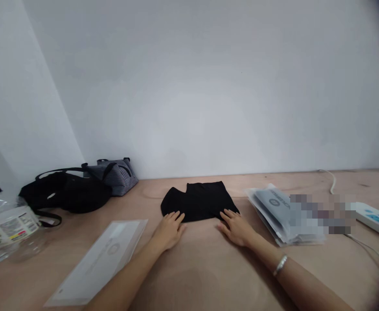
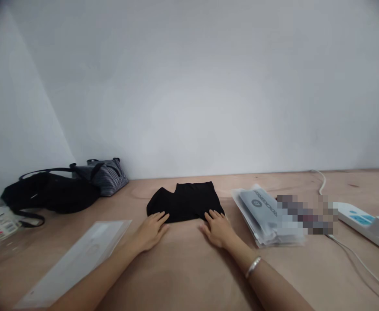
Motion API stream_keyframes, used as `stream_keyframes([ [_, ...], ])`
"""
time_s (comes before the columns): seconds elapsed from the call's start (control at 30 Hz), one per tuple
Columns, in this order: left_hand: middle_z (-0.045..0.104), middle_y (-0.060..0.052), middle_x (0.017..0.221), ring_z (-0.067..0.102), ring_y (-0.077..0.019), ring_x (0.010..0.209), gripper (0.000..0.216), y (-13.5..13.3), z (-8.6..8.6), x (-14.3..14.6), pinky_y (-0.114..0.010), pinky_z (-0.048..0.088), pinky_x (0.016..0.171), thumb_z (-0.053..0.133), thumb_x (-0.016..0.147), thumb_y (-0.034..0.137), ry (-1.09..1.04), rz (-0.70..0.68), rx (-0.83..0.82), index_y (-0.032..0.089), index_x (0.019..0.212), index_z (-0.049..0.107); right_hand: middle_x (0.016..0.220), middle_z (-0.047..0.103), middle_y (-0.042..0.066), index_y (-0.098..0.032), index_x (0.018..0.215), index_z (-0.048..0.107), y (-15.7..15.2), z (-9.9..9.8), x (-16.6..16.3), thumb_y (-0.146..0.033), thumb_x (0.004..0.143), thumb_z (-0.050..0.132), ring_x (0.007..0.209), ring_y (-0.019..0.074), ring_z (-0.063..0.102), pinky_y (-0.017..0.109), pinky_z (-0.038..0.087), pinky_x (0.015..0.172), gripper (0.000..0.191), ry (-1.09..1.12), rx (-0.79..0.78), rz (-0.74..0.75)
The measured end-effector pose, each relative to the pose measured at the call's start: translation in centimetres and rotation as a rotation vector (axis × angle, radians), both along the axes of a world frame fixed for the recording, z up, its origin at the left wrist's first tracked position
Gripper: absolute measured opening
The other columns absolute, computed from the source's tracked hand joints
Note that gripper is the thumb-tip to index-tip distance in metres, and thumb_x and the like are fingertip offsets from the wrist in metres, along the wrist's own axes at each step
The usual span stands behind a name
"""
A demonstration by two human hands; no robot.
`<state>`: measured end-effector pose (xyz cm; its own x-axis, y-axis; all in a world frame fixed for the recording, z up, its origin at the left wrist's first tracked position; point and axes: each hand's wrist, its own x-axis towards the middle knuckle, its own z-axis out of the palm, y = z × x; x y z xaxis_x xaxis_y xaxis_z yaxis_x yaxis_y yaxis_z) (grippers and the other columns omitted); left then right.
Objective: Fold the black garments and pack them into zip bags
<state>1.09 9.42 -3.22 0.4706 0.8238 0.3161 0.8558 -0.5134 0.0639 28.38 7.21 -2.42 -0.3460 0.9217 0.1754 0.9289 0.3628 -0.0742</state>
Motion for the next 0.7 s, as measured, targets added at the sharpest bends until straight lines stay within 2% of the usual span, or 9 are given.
stream_keyframes([
  [0.13, 0.059, -0.011, 0.113, 0.054, -0.0255, 0.104, 0.033, -4.4, 0.7, -1.3, -0.047, 0.033, 0.096, 0.041, 0.087, 0.03, 0.032, -0.111, 0.031, 0.018, 0.114, 0.055, 0.113, 0.057, 0.013, -0.014, 0.116, 0.053, -3.8, -0.4, 1.1, -0.035, 0.087, 0.039, 0.101, 0.0245, 0.053, 0.036, 0.039, 0.082, 0.038, -0.037, 0.135, 0.128],
  [0.23, 0.064, -0.01, 0.103, 0.06, -0.0248, 0.093, 0.029, -7.7, 0.8, -2.5, -0.044, 0.044, 0.086, 0.041, 0.086, 0.021, 0.063, -0.27, 0.101, 0.02, 0.111, 0.057, 0.087, 0.064, 0.008, -0.016, 0.1, 0.06, -6.7, -1.6, 2.2, -0.017, 0.082, 0.045, 0.076, 0.0196, 0.058, 0.031, 0.042, 0.068, 0.023, -0.131, 0.279, 0.22],
  [0.3, 0.064, -0.008, 0.104, 0.062, -0.0238, 0.089, 0.031, -9.5, 0.7, -3.2, -0.04, 0.05, 0.078, 0.043, 0.086, 0.019, 0.08, -0.315, 0.121, 0.024, 0.113, 0.055, 0.074, 0.063, 0.004, -0.015, 0.095, 0.061, -8.3, -2.3, 2.9, -0.009, 0.077, 0.047, 0.063, 0.0172, 0.056, 0.029, 0.04, 0.06, 0.023, -0.192, 0.367, 0.314],
  [0.37, 0.064, -0.005, 0.107, 0.062, -0.0224, 0.088, 0.033, -10.9, 0.6, -3.9, -0.036, 0.053, 0.075, 0.046, 0.085, 0.022, 0.056, -0.321, 0.12, 0.027, 0.117, 0.052, 0.071, 0.061, 0.003, -0.014, 0.095, 0.059, -9.6, -2.5, 3.4, -0.006, 0.074, 0.047, 0.058, 0.016, 0.054, 0.029, 0.038, 0.057, 0.026, -0.216, 0.427, 0.384],
  [0.47, 0.064, -0.004, 0.107, 0.062, -0.021, 0.09, 0.033, -11.9, 0.3, -4.5, -0.032, 0.053, 0.077, 0.05, 0.083, 0.026, -0.03, -0.333, 0.136, 0.026, 0.116, 0.052, 0.072, 0.061, 0.002, -0.015, 0.1, 0.056, -10.7, -1.9, 3.5, -0.005, 0.073, 0.046, 0.058, 0.0154, 0.054, 0.028, 0.038, 0.056, 0.031, -0.214, 0.443, 0.386],
  [0.57, 0.066, -0.003, 0.101, 0.064, -0.0196, 0.088, 0.02, -11.8, 0.4, -4.7, -0.029, 0.053, 0.076, 0.046, 0.084, 0.019, -0.025, -0.373, 0.179, 0.023, 0.098, 0.06, 0.073, 0.061, 0.001, -0.016, 0.106, 0.053, -10.9, -1.3, 3.3, -0.003, 0.071, 0.045, 0.059, 0.0149, 0.054, 0.027, 0.038, 0.056, 0.039, -0.226, 0.441, 0.374],
  [0.7, 0.069, -0.004, 0.091, 0.065, -0.0175, 0.082, 0.024, -11.7, 0.9, -4.4, -0.026, 0.053, 0.074, 0.037, 0.086, 0.012, -0.042, -0.391, 0.189, 0.02, 0.085, 0.06, 0.077, 0.062, 0.002, -0.017, 0.113, 0.05, -10.7, -1.0, 3.1, 0.001, 0.066, 0.045, 0.062, 0.0157, 0.056, 0.026, 0.041, 0.057, 0.05, -0.235, 0.424, 0.362],
])
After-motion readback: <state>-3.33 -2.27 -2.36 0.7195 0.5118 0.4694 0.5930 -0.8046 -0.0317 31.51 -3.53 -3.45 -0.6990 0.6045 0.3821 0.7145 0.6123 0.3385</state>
